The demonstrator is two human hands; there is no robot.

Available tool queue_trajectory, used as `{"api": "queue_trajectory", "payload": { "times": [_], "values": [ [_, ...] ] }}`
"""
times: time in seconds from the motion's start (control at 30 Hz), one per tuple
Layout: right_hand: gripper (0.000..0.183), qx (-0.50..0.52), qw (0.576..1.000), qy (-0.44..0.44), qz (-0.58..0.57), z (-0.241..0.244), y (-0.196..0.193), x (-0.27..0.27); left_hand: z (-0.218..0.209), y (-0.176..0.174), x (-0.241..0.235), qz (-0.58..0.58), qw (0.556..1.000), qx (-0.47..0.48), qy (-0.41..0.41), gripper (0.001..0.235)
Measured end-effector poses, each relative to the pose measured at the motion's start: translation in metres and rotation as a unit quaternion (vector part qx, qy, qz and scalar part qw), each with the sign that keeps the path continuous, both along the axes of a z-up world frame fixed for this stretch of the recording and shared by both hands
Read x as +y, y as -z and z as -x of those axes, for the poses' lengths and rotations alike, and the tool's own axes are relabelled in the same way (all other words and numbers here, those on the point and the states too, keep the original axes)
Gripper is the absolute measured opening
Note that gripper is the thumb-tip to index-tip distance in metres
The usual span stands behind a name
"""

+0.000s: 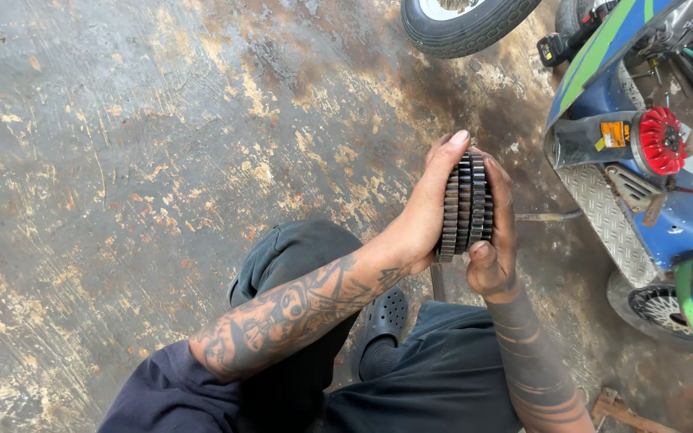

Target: The person sits on the floor and cleans several metal gears by hand, separating and reassembling them. They then use a wire brush to scrub a larger gear assembly attached to a shaft.

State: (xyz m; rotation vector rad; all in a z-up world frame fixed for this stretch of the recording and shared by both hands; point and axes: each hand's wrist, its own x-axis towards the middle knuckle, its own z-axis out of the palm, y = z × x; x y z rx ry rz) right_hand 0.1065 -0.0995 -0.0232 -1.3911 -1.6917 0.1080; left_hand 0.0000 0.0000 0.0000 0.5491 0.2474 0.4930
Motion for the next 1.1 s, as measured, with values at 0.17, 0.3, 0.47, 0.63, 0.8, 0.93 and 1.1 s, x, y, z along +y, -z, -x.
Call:
{"api": "queue_trajectory", "payload": {
  "times": [0.17, 0.3, 0.47, 0.63, 0.8, 0.93, 1.1],
  "values": [
    [0.088, -0.005, 1.0, 0.003, -0.022, -0.003, 0.007, 0.0, -0.01, 0.019, -0.003, 0.026, 1.0, 0.006, 0.008, 0.109],
    [0.087, -0.001, 0.999, 0.026, -0.026, 0.007, 0.003, 0.004, 0.0, 0.008, -0.001, 0.025, 0.999, 0.009, 0.021, 0.11],
    [0.083, 0.013, 0.999, 0.038, -0.037, 0.012, 0.001, 0.005, -0.003, 0.009, -0.002, 0.035, 0.999, 0.014, 0.021, 0.108],
    [0.078, 0.025, 0.997, 0.066, -0.03, 0.009, 0.003, 0.0, -0.015, 0.019, -0.007, 0.043, 0.999, 0.016, 0.023, 0.106],
    [0.078, 0.047, 0.994, 0.095, -0.02, 0.01, 0.004, -0.003, -0.028, 0.036, -0.011, 0.024, 0.999, 0.016, 0.021, 0.105],
    [0.083, 0.056, 0.994, 0.094, -0.021, 0.009, 0.004, -0.004, -0.029, 0.037, -0.013, 0.025, 0.999, 0.005, 0.025, 0.104],
    [0.097, 0.03, 0.995, 0.09, -0.008, 0.012, -0.002, 0.0, -0.048, 0.067, -0.02, 0.042, 0.998, 0.0, 0.041, 0.1]
  ]
}}
